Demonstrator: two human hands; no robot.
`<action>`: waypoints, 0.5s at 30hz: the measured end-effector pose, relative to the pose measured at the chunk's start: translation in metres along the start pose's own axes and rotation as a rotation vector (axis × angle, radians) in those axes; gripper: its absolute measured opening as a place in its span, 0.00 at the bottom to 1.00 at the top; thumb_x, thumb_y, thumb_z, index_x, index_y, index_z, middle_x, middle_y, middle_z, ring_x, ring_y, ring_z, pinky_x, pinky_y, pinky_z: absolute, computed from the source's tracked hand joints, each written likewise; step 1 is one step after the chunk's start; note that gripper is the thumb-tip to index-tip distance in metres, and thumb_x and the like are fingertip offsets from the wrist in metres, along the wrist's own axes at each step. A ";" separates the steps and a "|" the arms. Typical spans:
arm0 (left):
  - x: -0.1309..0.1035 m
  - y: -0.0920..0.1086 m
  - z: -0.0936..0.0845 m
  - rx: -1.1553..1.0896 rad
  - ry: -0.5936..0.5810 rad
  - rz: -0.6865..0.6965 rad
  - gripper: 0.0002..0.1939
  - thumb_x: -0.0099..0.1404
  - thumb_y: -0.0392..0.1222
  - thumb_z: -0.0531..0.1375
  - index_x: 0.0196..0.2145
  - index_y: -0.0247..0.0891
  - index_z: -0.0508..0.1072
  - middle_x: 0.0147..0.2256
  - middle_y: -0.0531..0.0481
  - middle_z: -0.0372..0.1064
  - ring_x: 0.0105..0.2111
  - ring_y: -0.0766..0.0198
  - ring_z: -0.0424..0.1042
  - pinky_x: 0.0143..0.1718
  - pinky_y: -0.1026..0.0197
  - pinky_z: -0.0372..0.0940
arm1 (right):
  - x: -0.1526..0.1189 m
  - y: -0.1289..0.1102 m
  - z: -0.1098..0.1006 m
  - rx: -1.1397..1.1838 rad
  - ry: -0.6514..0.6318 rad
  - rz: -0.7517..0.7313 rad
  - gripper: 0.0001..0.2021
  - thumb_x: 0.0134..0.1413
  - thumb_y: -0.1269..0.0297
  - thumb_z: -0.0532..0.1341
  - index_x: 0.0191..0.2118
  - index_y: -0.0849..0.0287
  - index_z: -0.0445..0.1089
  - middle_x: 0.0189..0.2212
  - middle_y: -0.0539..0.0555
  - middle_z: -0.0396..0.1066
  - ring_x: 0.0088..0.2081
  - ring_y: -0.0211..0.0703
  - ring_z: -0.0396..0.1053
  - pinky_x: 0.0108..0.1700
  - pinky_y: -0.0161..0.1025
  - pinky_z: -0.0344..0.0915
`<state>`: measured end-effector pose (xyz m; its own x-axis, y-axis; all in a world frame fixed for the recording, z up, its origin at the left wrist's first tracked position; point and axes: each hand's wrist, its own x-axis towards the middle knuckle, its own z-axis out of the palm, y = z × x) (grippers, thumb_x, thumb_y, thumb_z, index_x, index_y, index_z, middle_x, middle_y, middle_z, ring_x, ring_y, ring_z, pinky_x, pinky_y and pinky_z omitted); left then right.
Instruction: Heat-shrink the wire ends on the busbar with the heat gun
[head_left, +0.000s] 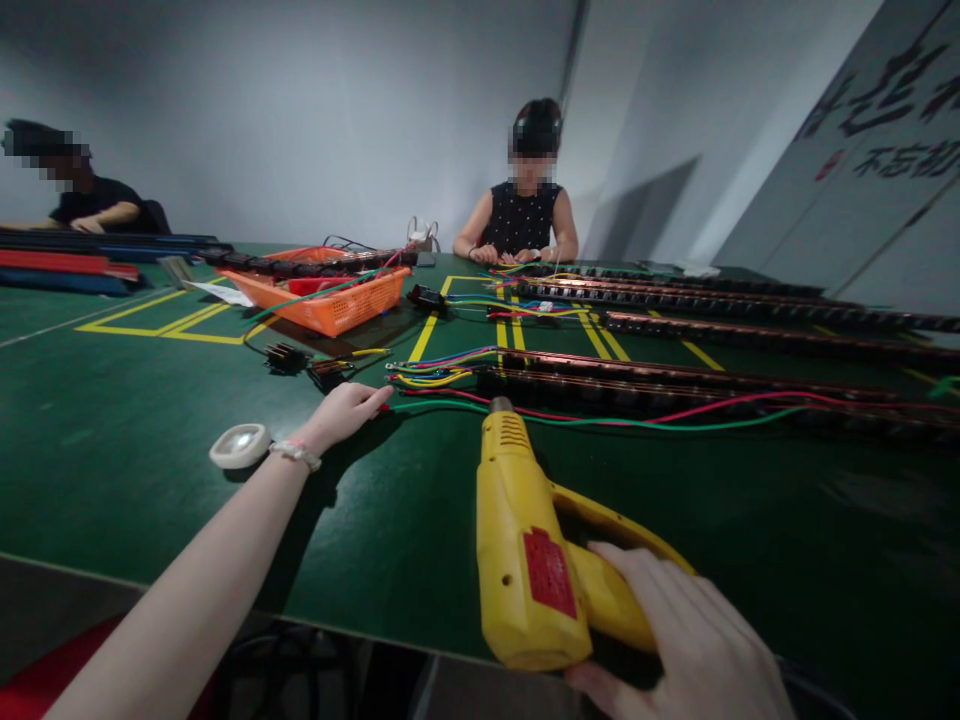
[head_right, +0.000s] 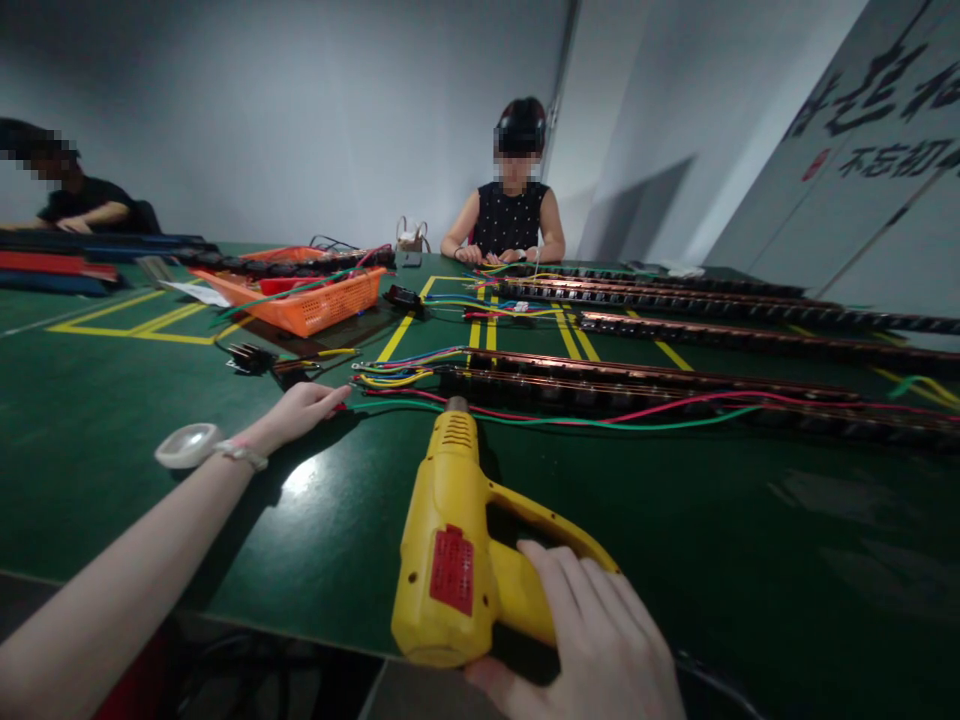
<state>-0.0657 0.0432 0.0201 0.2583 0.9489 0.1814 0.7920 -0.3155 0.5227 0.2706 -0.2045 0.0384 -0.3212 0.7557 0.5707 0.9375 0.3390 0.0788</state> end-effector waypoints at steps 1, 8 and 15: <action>0.000 0.000 0.000 0.000 -0.001 0.004 0.31 0.62 0.63 0.46 0.14 0.36 0.66 0.14 0.52 0.59 0.18 0.68 0.56 0.25 0.63 0.51 | 0.004 -0.006 0.001 0.015 -0.002 0.005 0.33 0.44 0.36 0.59 0.45 0.63 0.67 0.35 0.58 0.74 0.33 0.48 0.72 0.33 0.42 0.67; -0.001 0.001 0.000 -0.010 0.020 0.005 0.31 0.62 0.62 0.47 0.15 0.36 0.69 0.14 0.51 0.63 0.18 0.67 0.58 0.26 0.63 0.52 | 0.023 -0.048 0.017 0.180 0.007 0.086 0.37 0.35 0.33 0.62 0.42 0.65 0.71 0.34 0.58 0.75 0.33 0.49 0.72 0.36 0.45 0.67; 0.000 -0.001 0.001 0.014 0.022 0.009 0.31 0.62 0.62 0.47 0.15 0.36 0.66 0.15 0.52 0.60 0.19 0.68 0.55 0.24 0.63 0.49 | 0.053 -0.080 0.020 0.389 -0.351 0.197 0.24 0.35 0.47 0.67 0.38 0.56 0.70 0.37 0.54 0.73 0.39 0.52 0.70 0.40 0.48 0.65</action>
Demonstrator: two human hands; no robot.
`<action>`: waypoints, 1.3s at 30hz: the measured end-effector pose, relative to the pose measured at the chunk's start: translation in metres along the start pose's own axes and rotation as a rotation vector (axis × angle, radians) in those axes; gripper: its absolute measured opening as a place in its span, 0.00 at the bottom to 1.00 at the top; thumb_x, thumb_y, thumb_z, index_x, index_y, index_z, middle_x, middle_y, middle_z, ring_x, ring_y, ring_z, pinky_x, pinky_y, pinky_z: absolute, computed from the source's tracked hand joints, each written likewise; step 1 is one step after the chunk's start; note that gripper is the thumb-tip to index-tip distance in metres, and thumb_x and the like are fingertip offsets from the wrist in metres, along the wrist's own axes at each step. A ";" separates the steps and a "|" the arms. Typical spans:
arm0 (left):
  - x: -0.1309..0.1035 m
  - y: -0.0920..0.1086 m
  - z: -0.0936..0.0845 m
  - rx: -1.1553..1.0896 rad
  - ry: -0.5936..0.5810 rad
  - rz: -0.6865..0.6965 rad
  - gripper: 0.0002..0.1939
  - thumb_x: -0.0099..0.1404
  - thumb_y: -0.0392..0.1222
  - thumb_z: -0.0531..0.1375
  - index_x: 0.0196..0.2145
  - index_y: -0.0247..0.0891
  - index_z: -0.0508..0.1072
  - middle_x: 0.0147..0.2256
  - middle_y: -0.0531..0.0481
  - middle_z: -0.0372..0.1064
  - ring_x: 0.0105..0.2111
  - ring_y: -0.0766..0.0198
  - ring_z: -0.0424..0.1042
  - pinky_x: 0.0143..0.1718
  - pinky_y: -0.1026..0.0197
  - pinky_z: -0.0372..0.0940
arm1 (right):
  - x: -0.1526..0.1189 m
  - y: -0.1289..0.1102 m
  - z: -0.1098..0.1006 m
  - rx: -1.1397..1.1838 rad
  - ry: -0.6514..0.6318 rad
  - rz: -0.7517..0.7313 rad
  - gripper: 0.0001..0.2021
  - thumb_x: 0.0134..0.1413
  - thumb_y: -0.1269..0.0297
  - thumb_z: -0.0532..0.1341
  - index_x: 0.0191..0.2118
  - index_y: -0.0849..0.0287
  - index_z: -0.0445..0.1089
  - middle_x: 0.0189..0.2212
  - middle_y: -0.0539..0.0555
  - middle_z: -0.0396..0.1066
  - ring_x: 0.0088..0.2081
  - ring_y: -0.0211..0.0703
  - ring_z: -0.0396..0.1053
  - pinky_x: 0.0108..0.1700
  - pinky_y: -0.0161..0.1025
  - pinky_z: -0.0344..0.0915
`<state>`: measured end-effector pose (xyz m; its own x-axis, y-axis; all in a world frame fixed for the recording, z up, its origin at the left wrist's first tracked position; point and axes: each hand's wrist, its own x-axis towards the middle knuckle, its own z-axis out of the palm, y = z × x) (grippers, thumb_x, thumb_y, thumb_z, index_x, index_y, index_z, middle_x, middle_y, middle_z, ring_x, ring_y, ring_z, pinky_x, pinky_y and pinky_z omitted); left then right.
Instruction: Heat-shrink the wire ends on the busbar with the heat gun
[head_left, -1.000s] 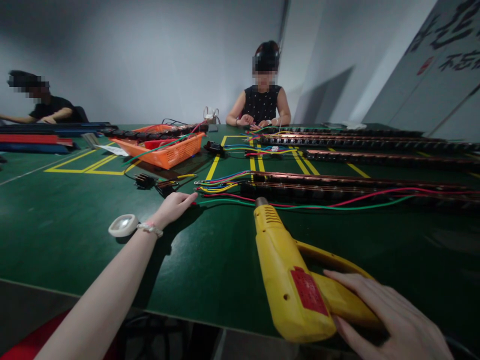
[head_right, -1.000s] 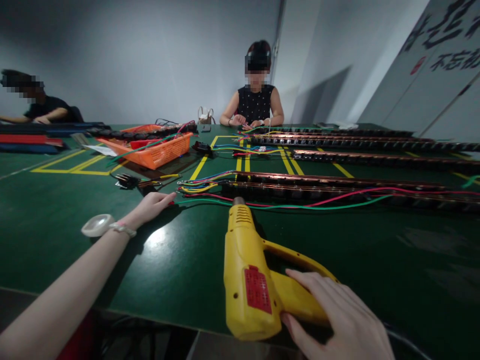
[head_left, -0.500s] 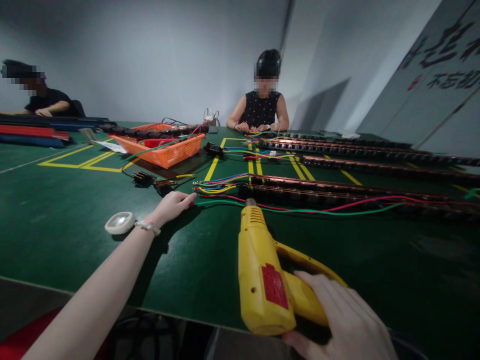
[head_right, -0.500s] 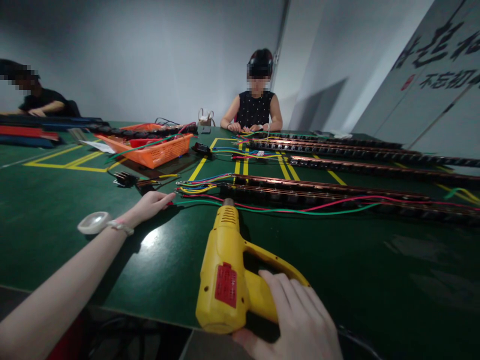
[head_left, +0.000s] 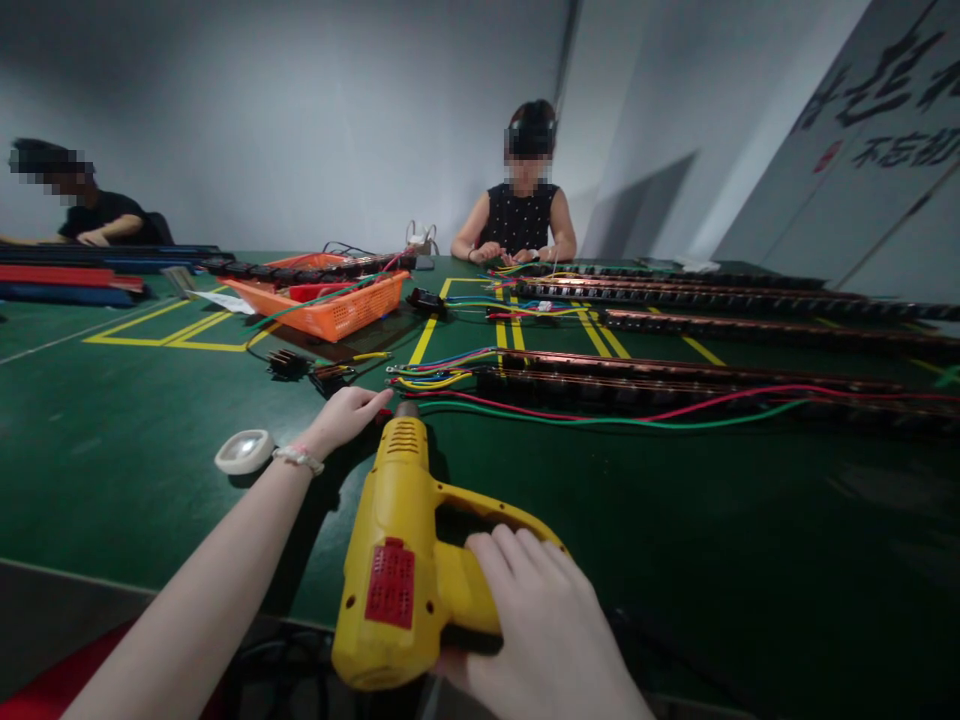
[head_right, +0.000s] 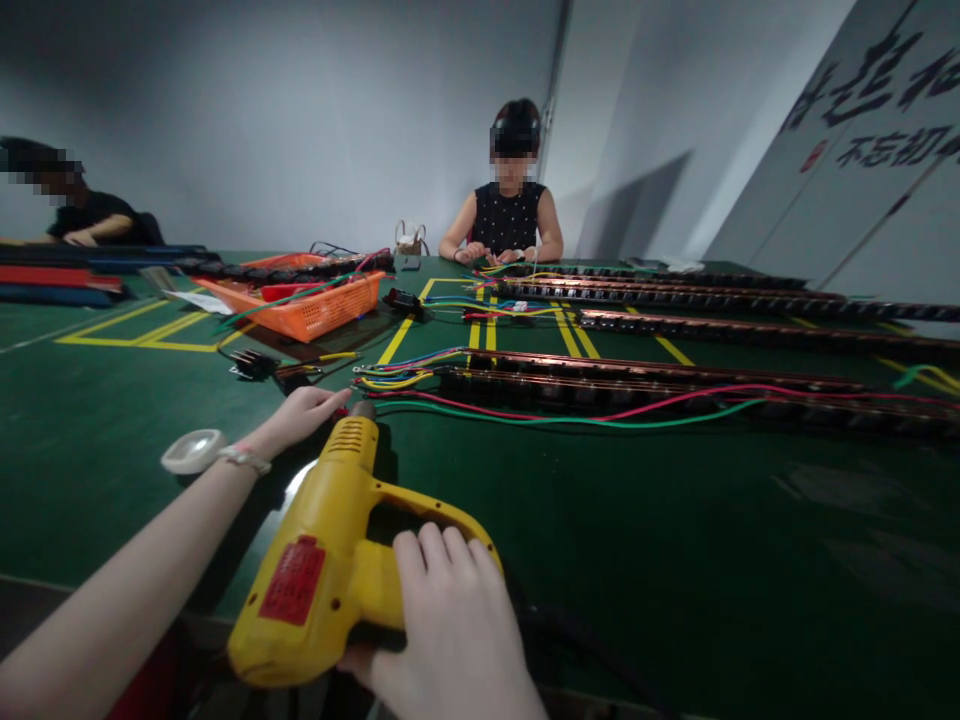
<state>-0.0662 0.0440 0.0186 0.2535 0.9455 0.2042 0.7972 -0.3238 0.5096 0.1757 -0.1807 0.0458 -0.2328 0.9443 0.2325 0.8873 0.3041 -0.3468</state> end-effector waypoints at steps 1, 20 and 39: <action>0.000 -0.001 0.000 0.001 0.001 0.002 0.31 0.62 0.62 0.47 0.15 0.36 0.66 0.15 0.53 0.59 0.19 0.68 0.54 0.23 0.63 0.48 | 0.004 -0.003 -0.003 0.019 -0.070 0.023 0.20 0.37 0.50 0.67 0.36 0.55 0.69 0.37 0.53 0.73 0.39 0.52 0.69 0.40 0.48 0.65; -0.004 0.004 -0.003 -0.017 -0.025 -0.036 0.32 0.63 0.63 0.45 0.17 0.35 0.69 0.14 0.53 0.60 0.18 0.68 0.56 0.24 0.63 0.50 | 0.002 0.041 -0.040 0.072 -0.214 0.100 0.07 0.37 0.62 0.64 0.27 0.53 0.66 0.30 0.47 0.71 0.35 0.44 0.68 0.32 0.37 0.61; -0.001 0.002 -0.002 0.014 -0.060 0.020 0.31 0.64 0.62 0.45 0.16 0.37 0.65 0.15 0.52 0.62 0.19 0.67 0.60 0.26 0.63 0.50 | -0.050 0.094 -0.031 -0.376 0.289 -0.119 0.15 0.42 0.63 0.62 0.41 0.54 0.65 0.34 0.50 0.74 0.33 0.44 0.71 0.36 0.39 0.61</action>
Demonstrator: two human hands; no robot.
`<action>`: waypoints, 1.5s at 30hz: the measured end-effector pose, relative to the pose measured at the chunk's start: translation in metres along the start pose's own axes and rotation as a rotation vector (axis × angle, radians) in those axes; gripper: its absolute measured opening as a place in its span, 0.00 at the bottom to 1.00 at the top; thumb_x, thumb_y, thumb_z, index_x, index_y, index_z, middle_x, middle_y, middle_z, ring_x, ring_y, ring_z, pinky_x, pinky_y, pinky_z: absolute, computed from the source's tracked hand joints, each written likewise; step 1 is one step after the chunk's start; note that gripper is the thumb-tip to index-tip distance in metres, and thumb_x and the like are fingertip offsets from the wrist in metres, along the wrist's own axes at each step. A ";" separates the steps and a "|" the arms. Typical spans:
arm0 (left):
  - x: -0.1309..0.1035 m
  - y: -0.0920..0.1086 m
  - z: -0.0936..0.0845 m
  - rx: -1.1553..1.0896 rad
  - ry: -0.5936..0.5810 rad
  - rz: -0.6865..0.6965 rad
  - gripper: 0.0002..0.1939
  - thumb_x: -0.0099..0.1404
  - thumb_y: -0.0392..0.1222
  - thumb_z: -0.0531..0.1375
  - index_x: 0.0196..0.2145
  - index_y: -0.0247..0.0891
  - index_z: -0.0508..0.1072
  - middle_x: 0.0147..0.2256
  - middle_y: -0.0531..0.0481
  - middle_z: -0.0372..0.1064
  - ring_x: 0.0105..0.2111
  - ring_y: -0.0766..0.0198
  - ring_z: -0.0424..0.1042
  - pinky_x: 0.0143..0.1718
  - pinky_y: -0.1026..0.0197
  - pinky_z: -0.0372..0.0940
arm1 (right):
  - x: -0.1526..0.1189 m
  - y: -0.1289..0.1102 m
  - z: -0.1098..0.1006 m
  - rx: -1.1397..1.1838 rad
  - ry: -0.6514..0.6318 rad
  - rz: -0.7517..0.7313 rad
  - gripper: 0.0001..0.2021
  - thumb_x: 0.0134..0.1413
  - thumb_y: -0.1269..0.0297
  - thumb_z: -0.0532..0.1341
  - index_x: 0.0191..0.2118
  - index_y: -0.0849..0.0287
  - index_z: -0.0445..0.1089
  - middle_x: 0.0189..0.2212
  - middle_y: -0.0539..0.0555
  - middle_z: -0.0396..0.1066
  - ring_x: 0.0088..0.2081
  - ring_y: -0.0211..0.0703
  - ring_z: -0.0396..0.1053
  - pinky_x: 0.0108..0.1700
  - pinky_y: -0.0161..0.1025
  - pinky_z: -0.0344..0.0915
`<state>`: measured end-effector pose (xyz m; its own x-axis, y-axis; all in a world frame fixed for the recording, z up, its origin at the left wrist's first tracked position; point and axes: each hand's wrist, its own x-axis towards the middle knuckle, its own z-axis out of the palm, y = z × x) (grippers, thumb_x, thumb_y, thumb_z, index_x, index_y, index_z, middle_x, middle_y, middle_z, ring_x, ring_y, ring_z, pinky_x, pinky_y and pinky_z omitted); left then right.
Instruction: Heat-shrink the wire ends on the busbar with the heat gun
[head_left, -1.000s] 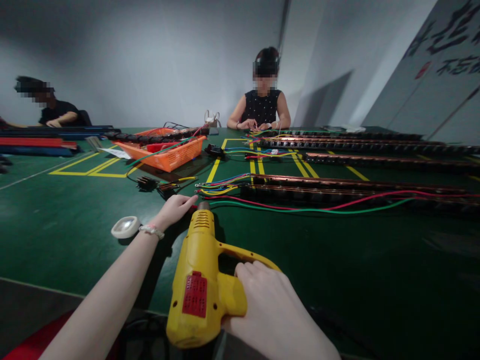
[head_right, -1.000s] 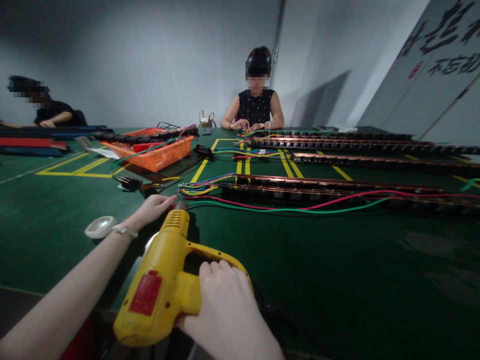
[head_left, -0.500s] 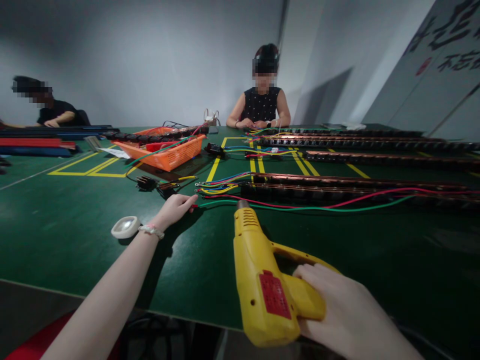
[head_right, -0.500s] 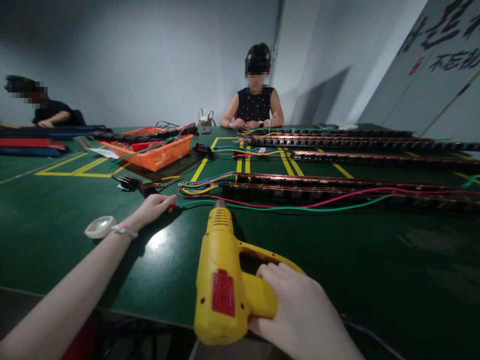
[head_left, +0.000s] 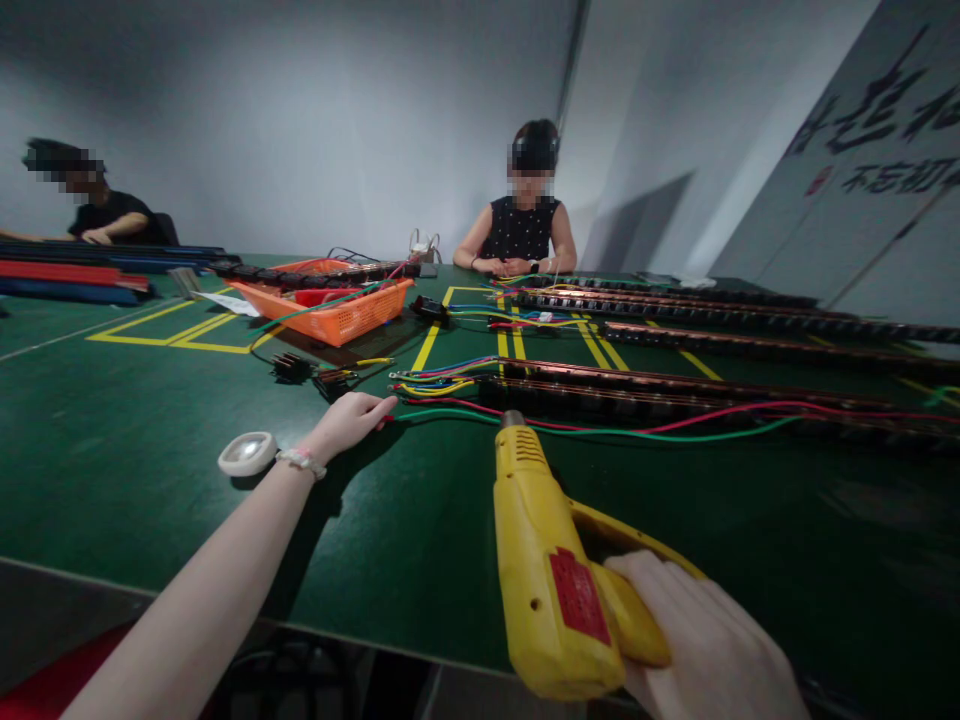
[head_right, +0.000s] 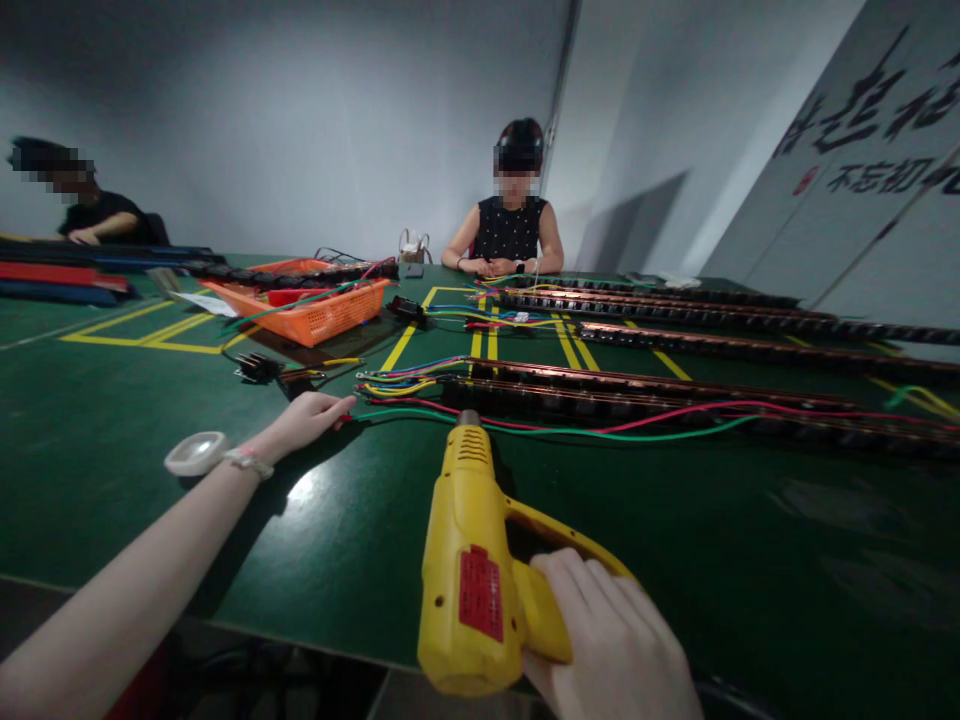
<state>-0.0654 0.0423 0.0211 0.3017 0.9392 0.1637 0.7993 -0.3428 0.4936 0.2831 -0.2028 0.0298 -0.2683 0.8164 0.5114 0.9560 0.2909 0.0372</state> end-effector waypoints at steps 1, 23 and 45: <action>0.000 0.000 0.000 0.001 0.002 0.002 0.30 0.64 0.62 0.44 0.16 0.37 0.64 0.15 0.53 0.61 0.18 0.67 0.59 0.26 0.63 0.50 | 0.001 -0.004 0.002 0.006 0.013 -0.013 0.15 0.43 0.64 0.61 0.41 0.55 0.65 0.33 0.51 0.74 0.33 0.44 0.70 0.37 0.39 0.60; 0.005 -0.011 0.007 0.013 0.091 -0.072 0.30 0.60 0.64 0.45 0.14 0.37 0.60 0.15 0.53 0.53 0.20 0.68 0.51 0.24 0.63 0.46 | 0.056 -0.122 0.032 0.248 -0.002 -0.018 0.28 0.24 0.55 0.75 0.35 0.56 0.65 0.28 0.48 0.68 0.30 0.46 0.64 0.34 0.44 0.58; -0.002 -0.001 0.007 0.009 0.128 -0.121 0.29 0.60 0.63 0.45 0.16 0.36 0.63 0.15 0.54 0.54 0.20 0.68 0.54 0.24 0.63 0.46 | 0.045 -0.085 0.017 0.620 -0.102 0.083 0.21 0.43 0.54 0.69 0.44 0.54 0.68 0.37 0.48 0.73 0.39 0.45 0.69 0.43 0.43 0.61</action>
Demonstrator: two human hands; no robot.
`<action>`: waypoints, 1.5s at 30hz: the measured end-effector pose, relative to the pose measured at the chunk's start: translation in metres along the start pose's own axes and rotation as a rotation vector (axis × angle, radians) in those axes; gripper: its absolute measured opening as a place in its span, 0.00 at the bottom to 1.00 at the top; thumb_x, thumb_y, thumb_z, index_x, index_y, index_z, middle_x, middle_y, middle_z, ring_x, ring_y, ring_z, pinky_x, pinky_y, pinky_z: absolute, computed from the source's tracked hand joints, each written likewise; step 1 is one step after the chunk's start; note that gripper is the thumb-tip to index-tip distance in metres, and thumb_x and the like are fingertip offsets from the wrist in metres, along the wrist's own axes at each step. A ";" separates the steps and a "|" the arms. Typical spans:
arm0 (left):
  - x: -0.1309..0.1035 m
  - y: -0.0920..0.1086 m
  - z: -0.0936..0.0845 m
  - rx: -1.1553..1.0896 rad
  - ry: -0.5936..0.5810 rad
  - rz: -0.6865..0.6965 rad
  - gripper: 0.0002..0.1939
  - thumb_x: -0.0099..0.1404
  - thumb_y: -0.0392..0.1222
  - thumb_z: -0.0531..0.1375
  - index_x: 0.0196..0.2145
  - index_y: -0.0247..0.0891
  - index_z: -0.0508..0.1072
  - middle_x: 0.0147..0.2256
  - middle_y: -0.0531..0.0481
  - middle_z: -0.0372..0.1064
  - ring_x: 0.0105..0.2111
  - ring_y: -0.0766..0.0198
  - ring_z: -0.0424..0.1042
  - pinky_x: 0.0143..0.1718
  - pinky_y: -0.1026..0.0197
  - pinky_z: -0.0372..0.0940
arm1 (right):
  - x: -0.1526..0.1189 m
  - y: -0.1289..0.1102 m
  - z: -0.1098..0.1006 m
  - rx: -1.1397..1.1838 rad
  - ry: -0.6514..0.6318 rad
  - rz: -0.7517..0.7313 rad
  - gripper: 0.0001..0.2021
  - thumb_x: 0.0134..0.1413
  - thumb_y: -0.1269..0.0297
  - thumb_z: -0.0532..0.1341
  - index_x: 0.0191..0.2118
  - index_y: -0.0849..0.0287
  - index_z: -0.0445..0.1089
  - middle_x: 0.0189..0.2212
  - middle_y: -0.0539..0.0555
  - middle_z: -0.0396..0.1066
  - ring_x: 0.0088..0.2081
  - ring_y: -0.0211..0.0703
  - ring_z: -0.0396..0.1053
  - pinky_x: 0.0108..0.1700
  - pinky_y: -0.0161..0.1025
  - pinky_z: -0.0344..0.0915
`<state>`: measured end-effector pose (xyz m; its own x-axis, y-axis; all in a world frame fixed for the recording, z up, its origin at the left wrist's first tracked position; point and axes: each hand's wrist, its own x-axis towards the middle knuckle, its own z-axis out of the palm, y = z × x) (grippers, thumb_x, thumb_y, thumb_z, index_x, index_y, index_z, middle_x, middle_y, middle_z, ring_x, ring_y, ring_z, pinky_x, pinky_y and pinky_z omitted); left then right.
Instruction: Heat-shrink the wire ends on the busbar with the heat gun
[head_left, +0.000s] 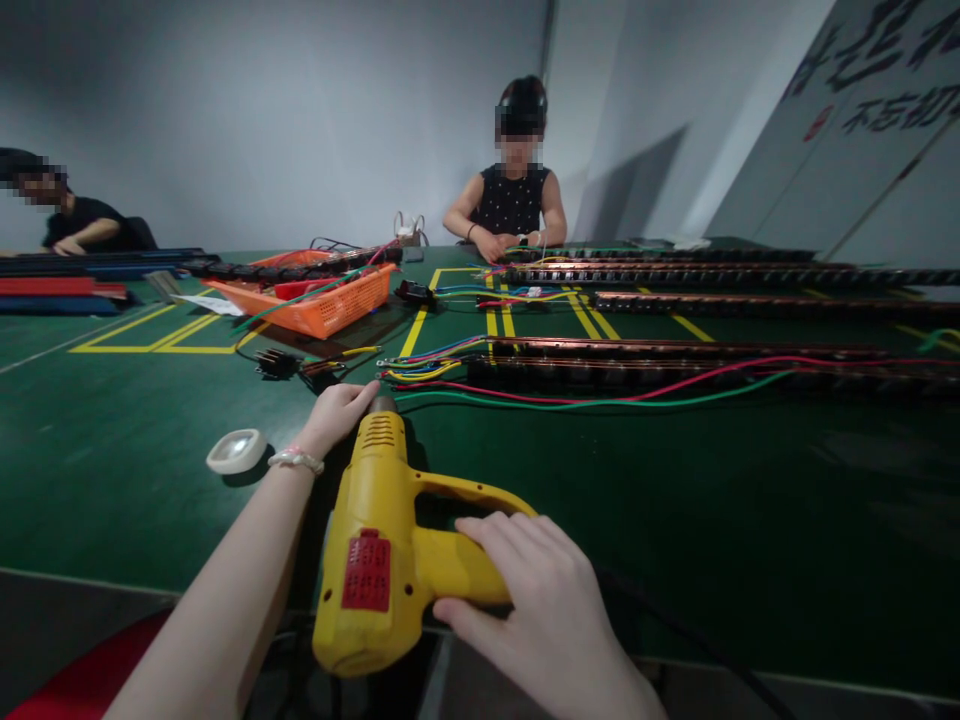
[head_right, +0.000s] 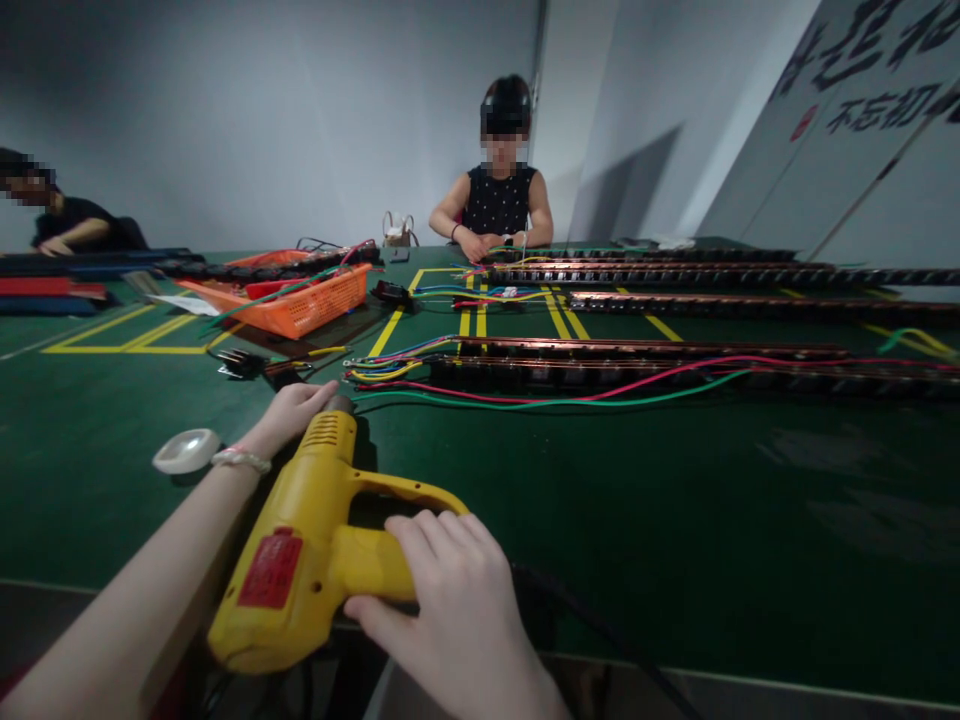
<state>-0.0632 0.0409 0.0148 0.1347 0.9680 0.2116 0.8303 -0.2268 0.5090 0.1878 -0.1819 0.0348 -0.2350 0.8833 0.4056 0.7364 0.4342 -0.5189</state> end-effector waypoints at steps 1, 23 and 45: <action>0.000 0.000 0.000 0.003 0.003 0.003 0.29 0.61 0.62 0.45 0.16 0.36 0.63 0.15 0.54 0.54 0.20 0.68 0.54 0.24 0.63 0.46 | 0.000 0.000 -0.002 0.002 0.005 0.004 0.21 0.42 0.55 0.69 0.43 0.54 0.68 0.36 0.48 0.73 0.38 0.45 0.69 0.42 0.43 0.61; 0.000 0.001 0.000 0.030 0.023 0.027 0.30 0.62 0.61 0.45 0.14 0.36 0.61 0.14 0.54 0.49 0.18 0.69 0.51 0.23 0.61 0.43 | -0.001 -0.001 -0.004 -0.066 0.119 0.004 0.16 0.39 0.60 0.68 0.36 0.58 0.68 0.30 0.49 0.71 0.34 0.44 0.68 0.38 0.41 0.61; -0.001 0.000 0.001 -0.007 0.033 0.033 0.29 0.61 0.62 0.46 0.14 0.37 0.59 0.14 0.54 0.48 0.19 0.68 0.50 0.24 0.61 0.42 | -0.002 0.002 -0.007 -0.097 0.119 -0.026 0.18 0.41 0.52 0.69 0.36 0.57 0.69 0.30 0.49 0.73 0.33 0.43 0.69 0.36 0.39 0.63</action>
<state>-0.0632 0.0399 0.0139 0.1439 0.9558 0.2562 0.8217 -0.2597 0.5073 0.1944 -0.1836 0.0384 -0.1826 0.8421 0.5074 0.7899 0.4329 -0.4343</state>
